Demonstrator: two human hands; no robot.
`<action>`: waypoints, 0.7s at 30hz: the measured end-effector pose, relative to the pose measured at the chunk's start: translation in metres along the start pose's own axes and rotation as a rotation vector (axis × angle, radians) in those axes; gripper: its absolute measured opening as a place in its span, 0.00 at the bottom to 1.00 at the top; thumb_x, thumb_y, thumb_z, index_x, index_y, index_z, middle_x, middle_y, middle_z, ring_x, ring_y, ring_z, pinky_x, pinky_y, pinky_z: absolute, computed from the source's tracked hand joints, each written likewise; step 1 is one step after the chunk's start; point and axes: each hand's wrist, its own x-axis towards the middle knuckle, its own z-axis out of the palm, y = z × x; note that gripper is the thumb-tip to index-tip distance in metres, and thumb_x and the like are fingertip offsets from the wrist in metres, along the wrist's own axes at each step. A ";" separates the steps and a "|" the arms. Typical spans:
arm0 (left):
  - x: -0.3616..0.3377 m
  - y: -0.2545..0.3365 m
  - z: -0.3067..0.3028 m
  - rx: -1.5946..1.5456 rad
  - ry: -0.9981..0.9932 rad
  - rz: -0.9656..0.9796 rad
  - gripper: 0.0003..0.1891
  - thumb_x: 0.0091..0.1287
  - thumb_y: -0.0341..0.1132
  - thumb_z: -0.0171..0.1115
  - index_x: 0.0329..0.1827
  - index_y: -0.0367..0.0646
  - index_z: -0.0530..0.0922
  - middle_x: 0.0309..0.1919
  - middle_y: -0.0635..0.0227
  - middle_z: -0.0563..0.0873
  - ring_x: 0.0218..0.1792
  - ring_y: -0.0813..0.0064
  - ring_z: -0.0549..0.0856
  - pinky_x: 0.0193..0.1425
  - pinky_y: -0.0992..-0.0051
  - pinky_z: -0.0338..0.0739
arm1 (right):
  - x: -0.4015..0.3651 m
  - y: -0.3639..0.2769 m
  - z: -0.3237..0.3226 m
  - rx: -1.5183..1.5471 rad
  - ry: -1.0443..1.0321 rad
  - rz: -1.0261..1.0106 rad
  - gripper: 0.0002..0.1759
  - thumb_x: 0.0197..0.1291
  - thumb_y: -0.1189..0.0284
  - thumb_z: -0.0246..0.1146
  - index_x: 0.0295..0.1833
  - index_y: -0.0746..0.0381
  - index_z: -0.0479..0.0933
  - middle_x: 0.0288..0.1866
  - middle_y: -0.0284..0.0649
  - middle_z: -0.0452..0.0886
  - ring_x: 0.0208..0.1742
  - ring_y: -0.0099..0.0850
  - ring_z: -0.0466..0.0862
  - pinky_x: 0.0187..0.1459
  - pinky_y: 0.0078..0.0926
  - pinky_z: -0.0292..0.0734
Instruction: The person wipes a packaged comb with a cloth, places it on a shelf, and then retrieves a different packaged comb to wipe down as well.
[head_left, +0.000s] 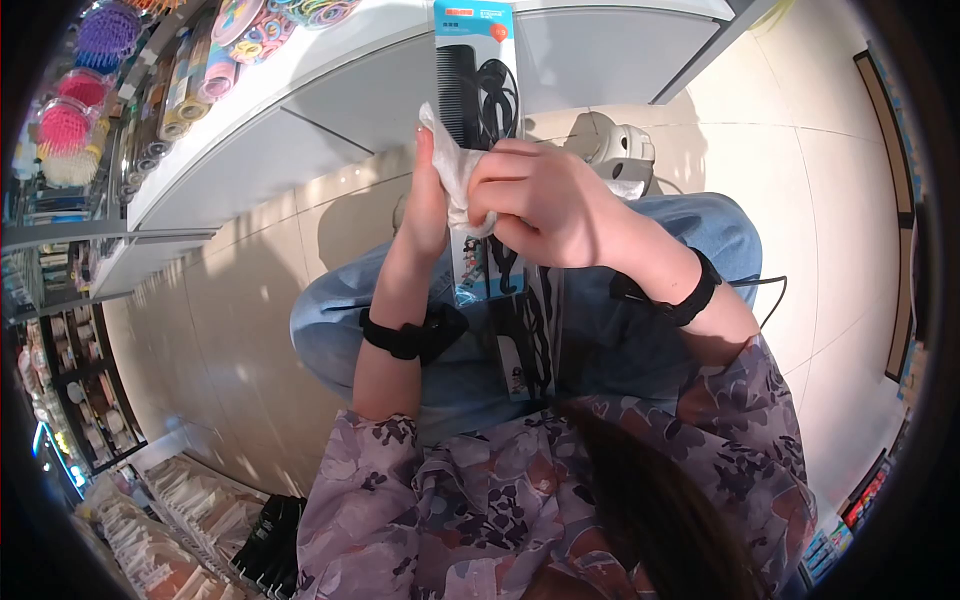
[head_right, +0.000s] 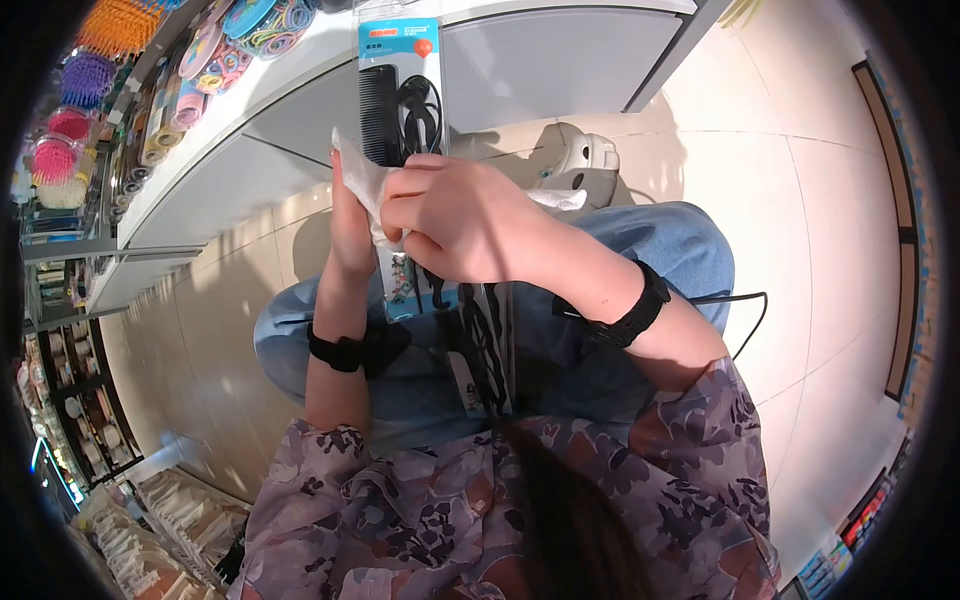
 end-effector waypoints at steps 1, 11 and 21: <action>0.000 0.000 -0.001 0.035 -0.010 0.014 0.31 0.68 0.55 0.19 0.59 0.40 0.61 0.48 0.62 0.75 0.48 0.72 0.76 0.51 0.74 0.71 | 0.000 0.000 0.000 0.000 0.000 0.000 0.03 0.40 0.78 0.56 0.25 0.60 0.70 0.28 0.34 0.72 0.36 0.36 0.73 0.35 0.32 0.72; 0.000 0.000 -0.001 0.074 0.002 0.036 0.31 0.69 0.53 0.19 0.59 0.38 0.61 0.50 0.61 0.74 0.51 0.72 0.74 0.55 0.73 0.69 | 0.001 -0.002 0.000 -0.034 0.015 0.016 0.04 0.38 0.78 0.55 0.25 0.60 0.71 0.29 0.34 0.73 0.35 0.36 0.73 0.35 0.32 0.72; 0.000 0.000 0.000 0.099 0.013 0.038 0.31 0.69 0.53 0.19 0.58 0.38 0.62 0.49 0.61 0.74 0.50 0.71 0.75 0.55 0.73 0.69 | 0.001 0.000 0.001 -0.056 0.019 -0.029 0.06 0.36 0.80 0.55 0.25 0.61 0.72 0.29 0.34 0.73 0.34 0.36 0.74 0.33 0.31 0.72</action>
